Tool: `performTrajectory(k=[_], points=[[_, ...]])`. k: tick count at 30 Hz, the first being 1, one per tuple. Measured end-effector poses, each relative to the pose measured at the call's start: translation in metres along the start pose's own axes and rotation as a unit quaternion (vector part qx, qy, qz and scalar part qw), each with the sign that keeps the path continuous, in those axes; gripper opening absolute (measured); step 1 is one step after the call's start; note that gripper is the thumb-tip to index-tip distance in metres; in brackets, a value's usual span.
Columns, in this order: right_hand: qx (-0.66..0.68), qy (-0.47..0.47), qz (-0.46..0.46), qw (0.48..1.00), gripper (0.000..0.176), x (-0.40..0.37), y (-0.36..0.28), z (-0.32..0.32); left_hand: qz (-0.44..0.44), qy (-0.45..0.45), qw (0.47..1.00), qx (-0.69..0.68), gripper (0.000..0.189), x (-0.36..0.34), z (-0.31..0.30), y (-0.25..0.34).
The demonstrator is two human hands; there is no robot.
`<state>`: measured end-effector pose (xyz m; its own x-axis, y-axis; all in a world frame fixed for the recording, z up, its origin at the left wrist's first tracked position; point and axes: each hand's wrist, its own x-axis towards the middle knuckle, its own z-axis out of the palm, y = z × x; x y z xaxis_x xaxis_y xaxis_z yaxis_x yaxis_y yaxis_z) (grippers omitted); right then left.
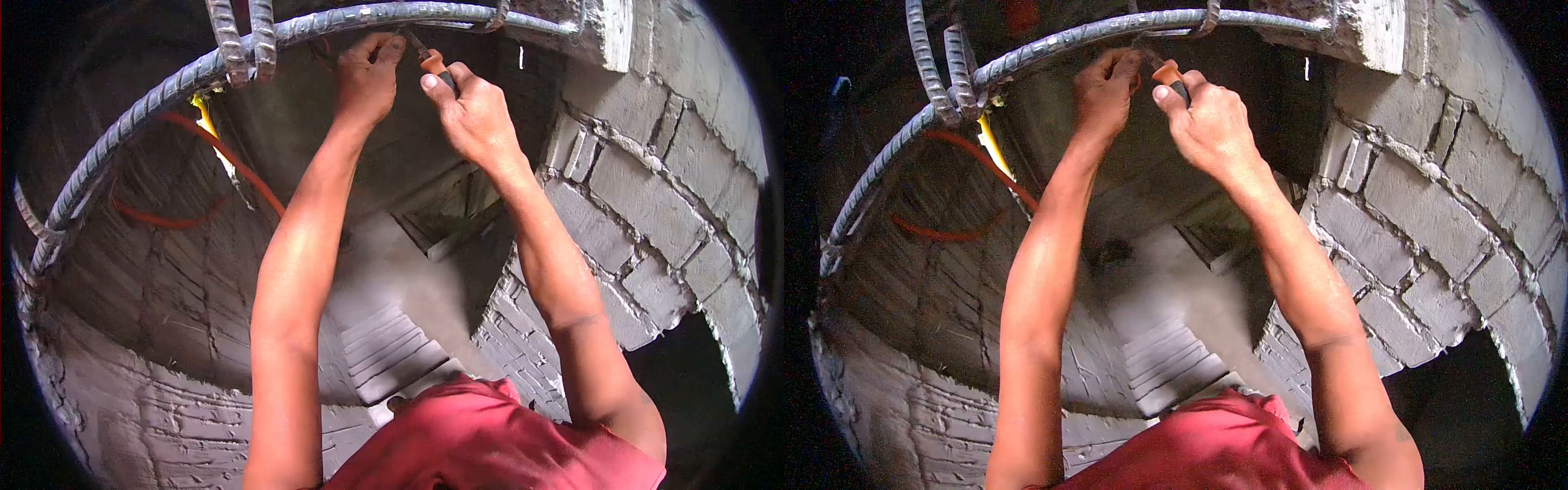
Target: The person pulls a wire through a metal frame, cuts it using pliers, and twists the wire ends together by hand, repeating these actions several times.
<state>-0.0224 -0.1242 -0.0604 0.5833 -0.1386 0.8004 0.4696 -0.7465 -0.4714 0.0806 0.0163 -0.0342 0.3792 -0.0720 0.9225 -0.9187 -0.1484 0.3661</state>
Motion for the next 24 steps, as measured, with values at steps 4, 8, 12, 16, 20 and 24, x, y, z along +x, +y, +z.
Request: performTrajectory(k=[4, 8, 12, 16, 20, 24], points=[[0.049, -0.024, 0.028, 0.998, 0.042, 0.001, -0.002, -0.005, -0.024, 0.004, 1.000, 0.004, 0.023, -0.002, 0.002, -0.001], [0.082, -0.065, 0.054, 0.993, 0.042, 0.004, -0.007, -0.014, -0.016, 0.005, 1.000, -0.025, 0.022, -0.004, 0.002, 0.002], [0.031, -0.069, 0.044, 0.996, 0.045, 0.011, -0.012, -0.023, -0.018, 0.017, 1.000, 0.004, 0.021, -0.005, 0.004, 0.002], [-0.014, -0.106, 0.021, 0.994, 0.048, 0.019, -0.013, -0.033, -0.001, 0.019, 0.999, -0.031, 0.022, -0.004, 0.007, -0.003], [-0.052, -0.110, 0.018, 0.992, 0.048, 0.022, -0.022, -0.042, 0.011, 0.032, 0.999, 0.013, 0.023, -0.005, 0.005, 0.002], [-0.123, -0.128, 0.005, 0.984, 0.049, 0.026, -0.031, -0.047, 0.007, 0.029, 0.999, 0.028, 0.024, -0.005, 0.003, 0.006]])
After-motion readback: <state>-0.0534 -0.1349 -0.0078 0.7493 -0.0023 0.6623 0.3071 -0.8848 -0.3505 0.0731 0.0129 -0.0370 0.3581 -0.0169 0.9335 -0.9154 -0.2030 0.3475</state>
